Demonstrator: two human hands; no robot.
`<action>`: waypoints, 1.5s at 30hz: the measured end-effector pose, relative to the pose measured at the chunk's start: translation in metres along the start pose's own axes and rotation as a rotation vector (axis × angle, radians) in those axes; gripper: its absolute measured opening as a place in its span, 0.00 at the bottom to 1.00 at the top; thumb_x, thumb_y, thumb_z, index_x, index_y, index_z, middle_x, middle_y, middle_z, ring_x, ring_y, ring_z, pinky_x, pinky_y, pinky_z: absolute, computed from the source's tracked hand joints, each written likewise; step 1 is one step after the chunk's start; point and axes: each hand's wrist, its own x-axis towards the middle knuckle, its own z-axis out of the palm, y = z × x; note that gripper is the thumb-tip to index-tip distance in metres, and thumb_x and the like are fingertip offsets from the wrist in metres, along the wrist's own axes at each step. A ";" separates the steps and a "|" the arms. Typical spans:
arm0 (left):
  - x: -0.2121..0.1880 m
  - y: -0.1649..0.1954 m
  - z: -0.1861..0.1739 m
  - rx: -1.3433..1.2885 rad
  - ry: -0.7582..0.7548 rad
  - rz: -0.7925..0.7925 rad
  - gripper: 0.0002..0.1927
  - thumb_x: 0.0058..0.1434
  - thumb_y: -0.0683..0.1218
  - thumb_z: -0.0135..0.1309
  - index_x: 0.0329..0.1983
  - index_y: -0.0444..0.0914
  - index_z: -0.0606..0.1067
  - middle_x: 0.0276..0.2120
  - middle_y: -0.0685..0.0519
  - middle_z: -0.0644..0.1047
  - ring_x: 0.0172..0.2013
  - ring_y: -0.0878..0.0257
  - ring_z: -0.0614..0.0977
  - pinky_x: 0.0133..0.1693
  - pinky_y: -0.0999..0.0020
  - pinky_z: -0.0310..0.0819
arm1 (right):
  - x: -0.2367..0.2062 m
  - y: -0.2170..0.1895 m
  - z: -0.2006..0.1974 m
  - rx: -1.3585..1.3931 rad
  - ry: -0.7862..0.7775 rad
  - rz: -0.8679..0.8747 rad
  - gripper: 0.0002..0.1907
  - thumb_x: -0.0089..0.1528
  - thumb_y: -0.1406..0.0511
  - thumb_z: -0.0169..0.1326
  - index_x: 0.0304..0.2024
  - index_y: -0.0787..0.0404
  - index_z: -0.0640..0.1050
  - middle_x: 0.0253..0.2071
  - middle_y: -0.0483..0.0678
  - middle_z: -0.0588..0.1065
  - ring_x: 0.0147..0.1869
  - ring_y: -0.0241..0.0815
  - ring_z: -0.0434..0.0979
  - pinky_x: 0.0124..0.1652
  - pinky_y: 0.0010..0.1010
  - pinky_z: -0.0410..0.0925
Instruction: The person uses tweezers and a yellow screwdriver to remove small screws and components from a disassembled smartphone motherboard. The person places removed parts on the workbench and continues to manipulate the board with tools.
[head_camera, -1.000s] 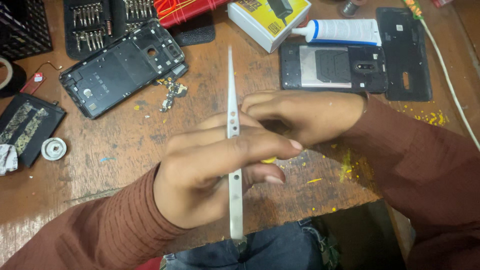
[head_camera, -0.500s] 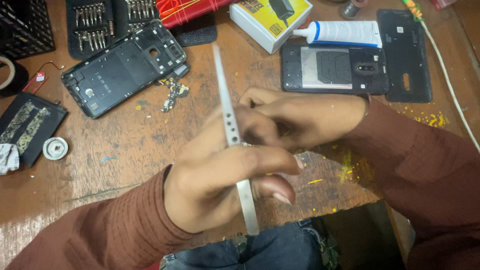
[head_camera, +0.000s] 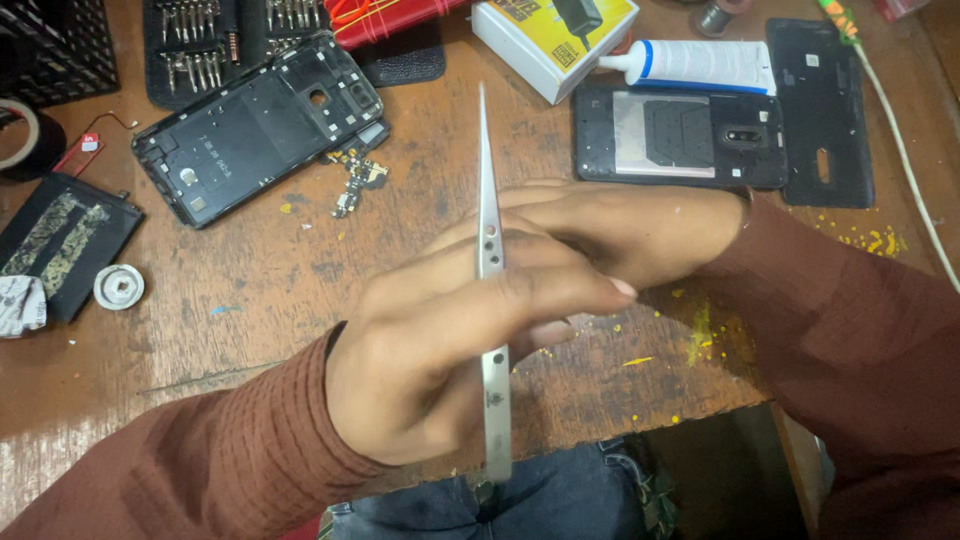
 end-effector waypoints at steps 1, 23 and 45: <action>0.001 -0.001 0.001 -0.023 0.017 0.046 0.21 0.53 0.28 0.57 0.51 0.32 0.75 0.44 0.46 0.78 0.46 0.55 0.83 0.50 0.61 0.79 | 0.000 0.000 0.000 0.001 0.004 -0.032 0.26 0.63 0.68 0.59 0.63 0.60 0.71 0.63 0.50 0.73 0.68 0.48 0.72 0.65 0.40 0.65; -0.007 -0.013 0.003 -0.186 -0.033 -0.072 0.27 0.55 0.22 0.48 0.55 0.35 0.76 0.46 0.47 0.79 0.47 0.60 0.84 0.48 0.69 0.84 | -0.002 0.005 0.001 0.017 0.002 -0.049 0.30 0.60 0.64 0.60 0.64 0.61 0.70 0.60 0.51 0.73 0.66 0.49 0.71 0.63 0.43 0.65; 0.000 -0.004 0.000 -0.088 -0.002 -0.102 0.28 0.52 0.22 0.44 0.53 0.33 0.75 0.50 0.44 0.80 0.49 0.57 0.83 0.44 0.70 0.84 | 0.007 0.008 0.001 -0.189 0.023 -0.214 0.22 0.64 0.63 0.56 0.58 0.65 0.72 0.55 0.53 0.74 0.61 0.47 0.72 0.57 0.42 0.68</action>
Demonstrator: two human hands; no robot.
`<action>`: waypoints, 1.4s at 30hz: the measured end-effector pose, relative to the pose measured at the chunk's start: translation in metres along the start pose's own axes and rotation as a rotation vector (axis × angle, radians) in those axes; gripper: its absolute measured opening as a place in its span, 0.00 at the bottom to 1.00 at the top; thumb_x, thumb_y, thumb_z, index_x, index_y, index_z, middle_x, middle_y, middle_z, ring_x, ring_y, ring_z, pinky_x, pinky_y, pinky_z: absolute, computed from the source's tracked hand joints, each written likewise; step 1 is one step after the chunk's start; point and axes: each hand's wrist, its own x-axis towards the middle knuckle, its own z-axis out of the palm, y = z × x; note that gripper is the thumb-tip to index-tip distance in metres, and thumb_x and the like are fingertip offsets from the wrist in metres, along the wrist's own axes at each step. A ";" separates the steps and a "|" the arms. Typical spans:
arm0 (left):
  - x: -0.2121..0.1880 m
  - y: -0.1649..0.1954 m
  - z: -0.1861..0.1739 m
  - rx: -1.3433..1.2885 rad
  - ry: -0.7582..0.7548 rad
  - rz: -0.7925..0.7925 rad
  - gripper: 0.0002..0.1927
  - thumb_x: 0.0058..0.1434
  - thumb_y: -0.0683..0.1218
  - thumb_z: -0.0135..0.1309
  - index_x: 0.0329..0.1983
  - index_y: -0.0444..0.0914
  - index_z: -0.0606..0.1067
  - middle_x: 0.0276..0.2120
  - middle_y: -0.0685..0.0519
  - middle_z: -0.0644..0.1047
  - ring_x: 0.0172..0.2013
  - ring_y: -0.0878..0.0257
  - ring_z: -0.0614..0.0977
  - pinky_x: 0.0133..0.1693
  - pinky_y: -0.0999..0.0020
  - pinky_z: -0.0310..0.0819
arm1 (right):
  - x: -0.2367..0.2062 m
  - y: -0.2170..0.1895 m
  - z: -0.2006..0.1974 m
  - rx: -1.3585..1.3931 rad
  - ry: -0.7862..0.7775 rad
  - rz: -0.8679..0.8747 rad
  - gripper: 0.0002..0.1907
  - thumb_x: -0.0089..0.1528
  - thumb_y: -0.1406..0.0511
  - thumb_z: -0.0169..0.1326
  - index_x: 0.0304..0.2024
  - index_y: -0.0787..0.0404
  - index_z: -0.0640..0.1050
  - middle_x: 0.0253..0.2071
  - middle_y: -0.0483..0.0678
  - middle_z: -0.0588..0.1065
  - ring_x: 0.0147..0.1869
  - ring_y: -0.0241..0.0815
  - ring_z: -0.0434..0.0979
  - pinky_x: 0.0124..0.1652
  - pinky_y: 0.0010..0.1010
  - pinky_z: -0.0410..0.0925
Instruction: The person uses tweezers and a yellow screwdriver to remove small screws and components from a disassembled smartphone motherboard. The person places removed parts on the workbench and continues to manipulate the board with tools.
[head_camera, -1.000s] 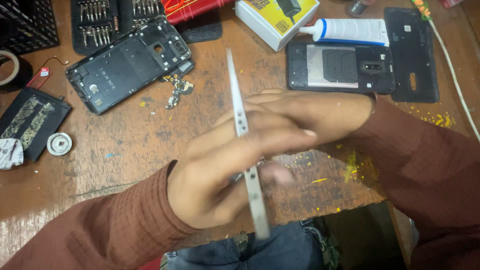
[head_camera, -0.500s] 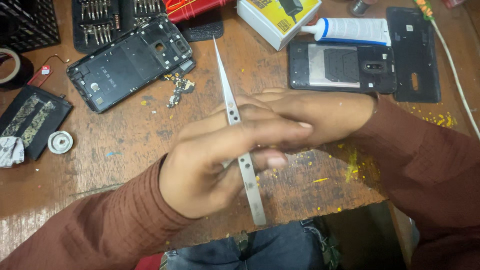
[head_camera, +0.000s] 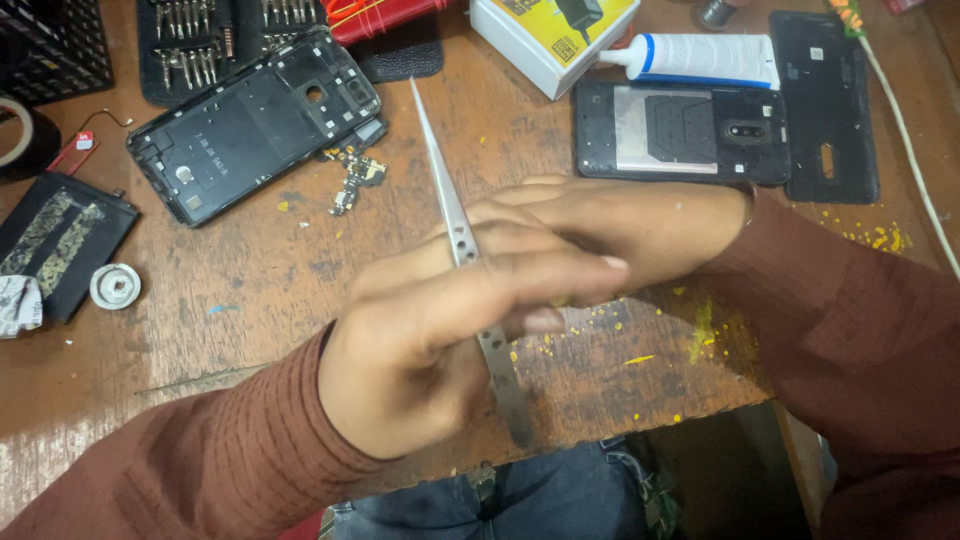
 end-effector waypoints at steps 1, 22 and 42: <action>0.002 0.000 0.000 0.009 0.015 0.044 0.24 0.56 0.24 0.48 0.54 0.33 0.74 0.51 0.44 0.79 0.51 0.56 0.82 0.48 0.68 0.82 | 0.001 -0.001 0.000 -0.044 0.011 -0.024 0.23 0.63 0.63 0.56 0.58 0.66 0.71 0.56 0.55 0.73 0.62 0.49 0.71 0.57 0.44 0.67; 0.000 -0.008 -0.003 0.000 -0.025 0.067 0.33 0.45 0.19 0.40 0.53 0.31 0.75 0.47 0.44 0.79 0.43 0.58 0.84 0.46 0.68 0.85 | -0.007 0.000 -0.002 0.115 -0.037 0.116 0.31 0.64 0.60 0.56 0.68 0.63 0.66 0.67 0.55 0.70 0.70 0.52 0.70 0.66 0.42 0.63; -0.030 -0.053 -0.109 0.463 0.203 0.032 0.14 0.67 0.37 0.69 0.50 0.29 0.76 0.44 0.47 0.81 0.43 0.65 0.84 0.42 0.75 0.80 | -0.007 0.006 0.000 0.101 -0.083 0.261 0.43 0.55 0.64 0.65 0.70 0.62 0.62 0.69 0.52 0.59 0.64 0.46 0.68 0.58 0.35 0.70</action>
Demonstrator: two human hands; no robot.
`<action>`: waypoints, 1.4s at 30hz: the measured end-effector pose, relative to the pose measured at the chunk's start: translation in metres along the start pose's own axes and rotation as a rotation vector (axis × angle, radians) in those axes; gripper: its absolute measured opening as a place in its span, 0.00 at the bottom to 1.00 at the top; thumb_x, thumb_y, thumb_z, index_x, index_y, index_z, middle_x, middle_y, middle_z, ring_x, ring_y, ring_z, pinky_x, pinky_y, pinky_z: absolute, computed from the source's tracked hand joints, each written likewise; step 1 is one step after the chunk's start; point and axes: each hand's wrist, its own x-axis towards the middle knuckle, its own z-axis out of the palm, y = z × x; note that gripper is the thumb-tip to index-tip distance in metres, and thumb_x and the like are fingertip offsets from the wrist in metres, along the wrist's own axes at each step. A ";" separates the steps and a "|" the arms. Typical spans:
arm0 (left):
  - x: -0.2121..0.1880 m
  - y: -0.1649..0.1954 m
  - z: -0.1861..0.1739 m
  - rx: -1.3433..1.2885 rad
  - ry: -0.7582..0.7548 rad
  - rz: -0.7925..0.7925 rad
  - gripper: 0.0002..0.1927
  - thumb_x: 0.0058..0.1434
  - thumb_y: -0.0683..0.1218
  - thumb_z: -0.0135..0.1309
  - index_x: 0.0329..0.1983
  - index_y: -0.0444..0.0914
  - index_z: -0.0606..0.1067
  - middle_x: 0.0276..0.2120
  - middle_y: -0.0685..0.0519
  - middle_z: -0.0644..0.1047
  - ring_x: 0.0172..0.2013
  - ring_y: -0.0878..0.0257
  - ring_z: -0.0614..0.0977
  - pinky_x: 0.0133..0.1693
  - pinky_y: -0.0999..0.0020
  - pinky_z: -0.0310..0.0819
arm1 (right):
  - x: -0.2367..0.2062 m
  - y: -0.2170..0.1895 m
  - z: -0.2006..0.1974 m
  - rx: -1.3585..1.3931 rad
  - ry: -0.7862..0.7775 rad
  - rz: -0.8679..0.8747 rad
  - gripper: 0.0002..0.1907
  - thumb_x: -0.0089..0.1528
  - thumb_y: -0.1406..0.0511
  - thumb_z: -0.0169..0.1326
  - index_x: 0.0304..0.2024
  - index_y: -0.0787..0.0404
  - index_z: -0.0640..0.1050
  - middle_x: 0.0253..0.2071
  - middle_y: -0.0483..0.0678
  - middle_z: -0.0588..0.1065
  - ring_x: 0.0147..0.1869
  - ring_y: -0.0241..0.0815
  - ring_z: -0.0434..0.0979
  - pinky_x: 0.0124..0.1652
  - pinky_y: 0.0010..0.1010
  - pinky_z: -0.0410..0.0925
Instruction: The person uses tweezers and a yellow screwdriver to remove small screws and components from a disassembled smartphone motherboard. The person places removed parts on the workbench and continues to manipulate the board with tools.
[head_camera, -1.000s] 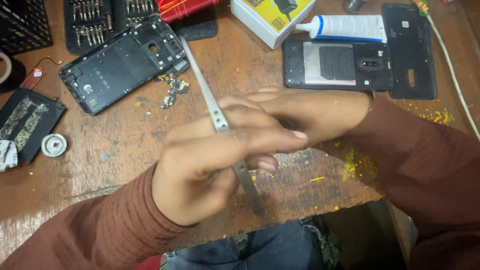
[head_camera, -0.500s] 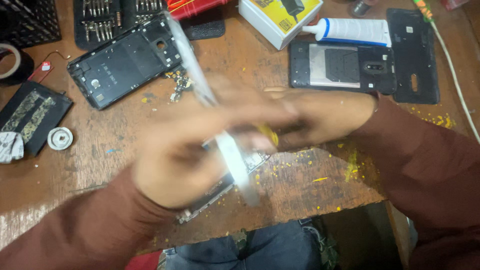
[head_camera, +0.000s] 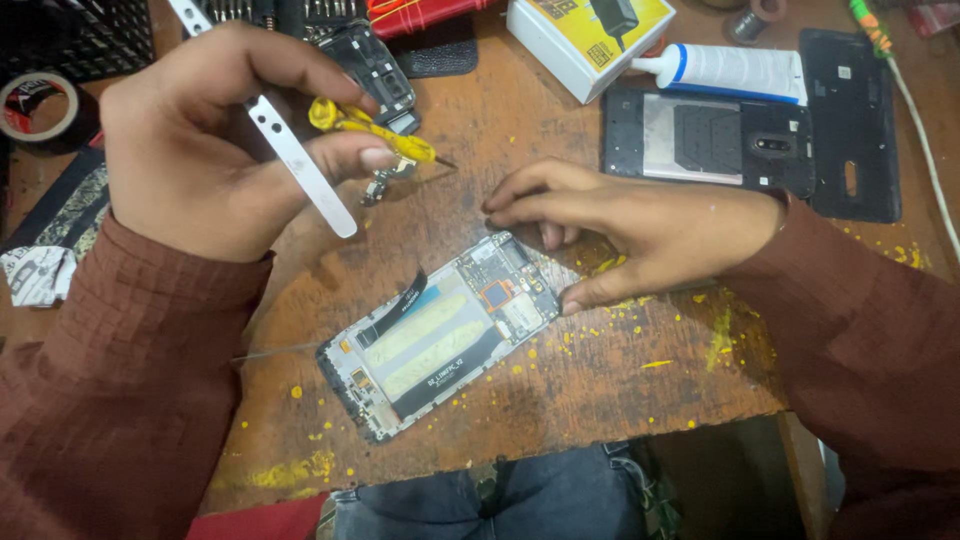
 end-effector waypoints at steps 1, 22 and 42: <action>0.000 0.000 0.000 -0.006 -0.010 -0.005 0.14 0.66 0.38 0.69 0.48 0.30 0.76 0.43 0.48 0.81 0.42 0.65 0.84 0.42 0.75 0.80 | 0.000 0.000 0.000 -0.008 0.004 -0.023 0.42 0.56 0.64 0.65 0.70 0.63 0.62 0.70 0.52 0.58 0.66 0.46 0.67 0.58 0.35 0.70; 0.018 0.018 0.008 0.443 -0.511 -0.072 0.18 0.54 0.60 0.63 0.32 0.41 0.81 0.17 0.53 0.78 0.19 0.59 0.80 0.24 0.61 0.73 | 0.002 0.000 0.002 -0.003 0.014 0.019 0.41 0.53 0.61 0.68 0.65 0.62 0.66 0.69 0.52 0.59 0.69 0.48 0.66 0.58 0.37 0.70; -0.011 -0.035 -0.036 -0.004 0.116 -0.171 0.11 0.70 0.42 0.63 0.50 0.31 0.77 0.41 0.49 0.81 0.40 0.68 0.81 0.43 0.76 0.77 | 0.012 -0.009 0.002 -0.070 0.020 0.000 0.45 0.48 0.59 0.70 0.64 0.64 0.67 0.64 0.53 0.61 0.67 0.50 0.67 0.55 0.36 0.69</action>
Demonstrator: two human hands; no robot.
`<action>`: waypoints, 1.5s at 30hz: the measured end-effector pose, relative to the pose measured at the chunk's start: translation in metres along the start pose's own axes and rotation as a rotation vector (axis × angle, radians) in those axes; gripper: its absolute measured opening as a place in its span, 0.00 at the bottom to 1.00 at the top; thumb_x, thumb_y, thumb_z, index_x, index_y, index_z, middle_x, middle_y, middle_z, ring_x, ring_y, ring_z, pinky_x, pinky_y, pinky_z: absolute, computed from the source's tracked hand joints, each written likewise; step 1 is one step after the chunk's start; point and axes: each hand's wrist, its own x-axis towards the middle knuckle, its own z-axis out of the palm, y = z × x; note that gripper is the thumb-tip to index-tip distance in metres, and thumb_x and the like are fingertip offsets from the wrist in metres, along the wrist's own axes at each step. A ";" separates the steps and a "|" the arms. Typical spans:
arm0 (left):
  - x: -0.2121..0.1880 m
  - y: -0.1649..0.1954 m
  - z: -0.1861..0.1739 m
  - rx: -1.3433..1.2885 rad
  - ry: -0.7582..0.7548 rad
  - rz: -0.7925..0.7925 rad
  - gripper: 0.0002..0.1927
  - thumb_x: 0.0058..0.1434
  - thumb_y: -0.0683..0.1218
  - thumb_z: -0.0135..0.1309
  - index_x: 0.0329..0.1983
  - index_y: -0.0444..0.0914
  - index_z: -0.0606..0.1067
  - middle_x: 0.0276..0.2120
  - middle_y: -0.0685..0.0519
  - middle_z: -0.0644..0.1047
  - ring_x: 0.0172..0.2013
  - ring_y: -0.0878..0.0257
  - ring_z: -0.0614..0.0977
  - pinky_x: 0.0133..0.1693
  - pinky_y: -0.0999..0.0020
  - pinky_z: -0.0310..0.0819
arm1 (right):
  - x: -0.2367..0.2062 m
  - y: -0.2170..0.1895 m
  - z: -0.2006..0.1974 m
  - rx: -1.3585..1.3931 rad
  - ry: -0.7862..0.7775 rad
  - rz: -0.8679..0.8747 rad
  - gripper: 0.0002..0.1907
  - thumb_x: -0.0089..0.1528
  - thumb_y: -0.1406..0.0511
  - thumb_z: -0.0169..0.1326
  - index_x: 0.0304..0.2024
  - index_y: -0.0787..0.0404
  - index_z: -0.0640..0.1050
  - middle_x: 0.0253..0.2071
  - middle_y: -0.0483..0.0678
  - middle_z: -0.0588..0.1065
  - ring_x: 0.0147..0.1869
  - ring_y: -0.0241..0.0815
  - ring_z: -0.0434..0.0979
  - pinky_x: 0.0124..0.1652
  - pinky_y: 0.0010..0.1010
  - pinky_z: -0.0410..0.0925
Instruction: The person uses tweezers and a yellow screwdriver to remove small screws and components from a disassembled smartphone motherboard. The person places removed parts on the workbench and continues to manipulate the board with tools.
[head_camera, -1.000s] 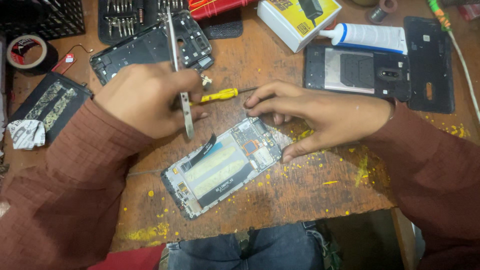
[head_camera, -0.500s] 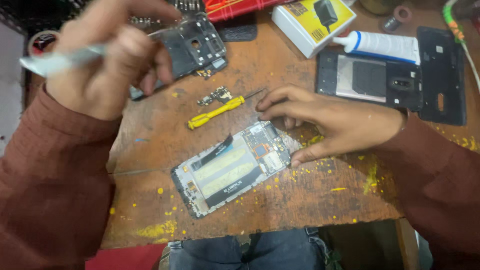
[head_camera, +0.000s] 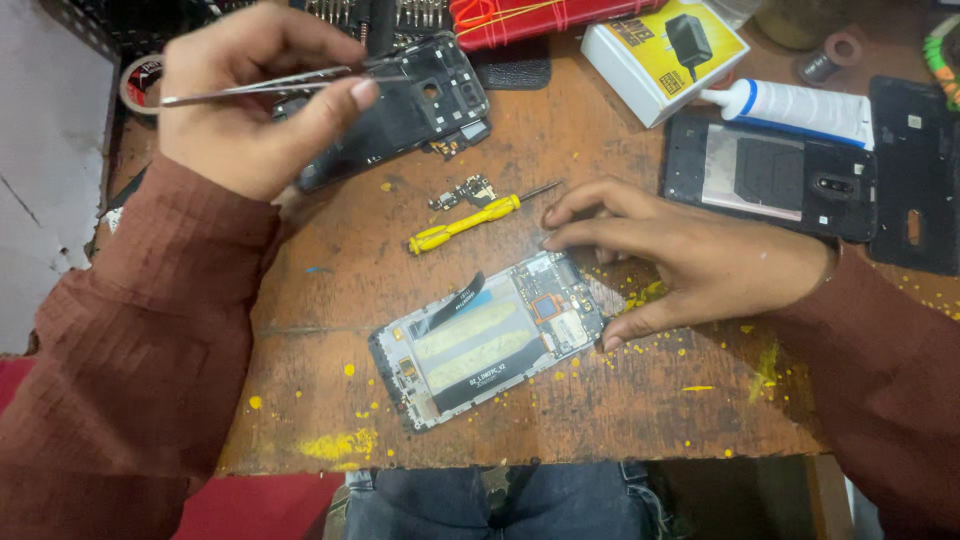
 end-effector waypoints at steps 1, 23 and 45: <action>0.000 0.000 0.001 -0.003 -0.017 -0.001 0.11 0.69 0.42 0.63 0.49 0.31 0.77 0.41 0.49 0.81 0.40 0.68 0.81 0.42 0.76 0.76 | 0.000 0.000 0.000 0.005 -0.003 -0.002 0.45 0.48 0.59 0.70 0.64 0.65 0.67 0.64 0.53 0.61 0.68 0.50 0.67 0.56 0.36 0.68; -0.009 -0.026 -0.032 0.512 0.101 0.158 0.07 0.59 0.40 0.67 0.39 0.34 0.82 0.32 0.47 0.82 0.31 0.60 0.84 0.34 0.68 0.77 | 0.011 0.005 0.003 -0.084 -0.042 0.182 0.50 0.42 0.53 0.70 0.65 0.56 0.67 0.69 0.49 0.60 0.72 0.50 0.62 0.54 0.38 0.68; -0.006 -0.037 -0.049 0.466 -0.035 0.083 0.08 0.61 0.40 0.70 0.37 0.33 0.82 0.27 0.49 0.78 0.26 0.63 0.78 0.28 0.70 0.69 | 0.007 0.011 0.005 -0.103 -0.038 0.135 0.50 0.45 0.51 0.69 0.66 0.58 0.67 0.70 0.52 0.60 0.73 0.52 0.61 0.55 0.39 0.67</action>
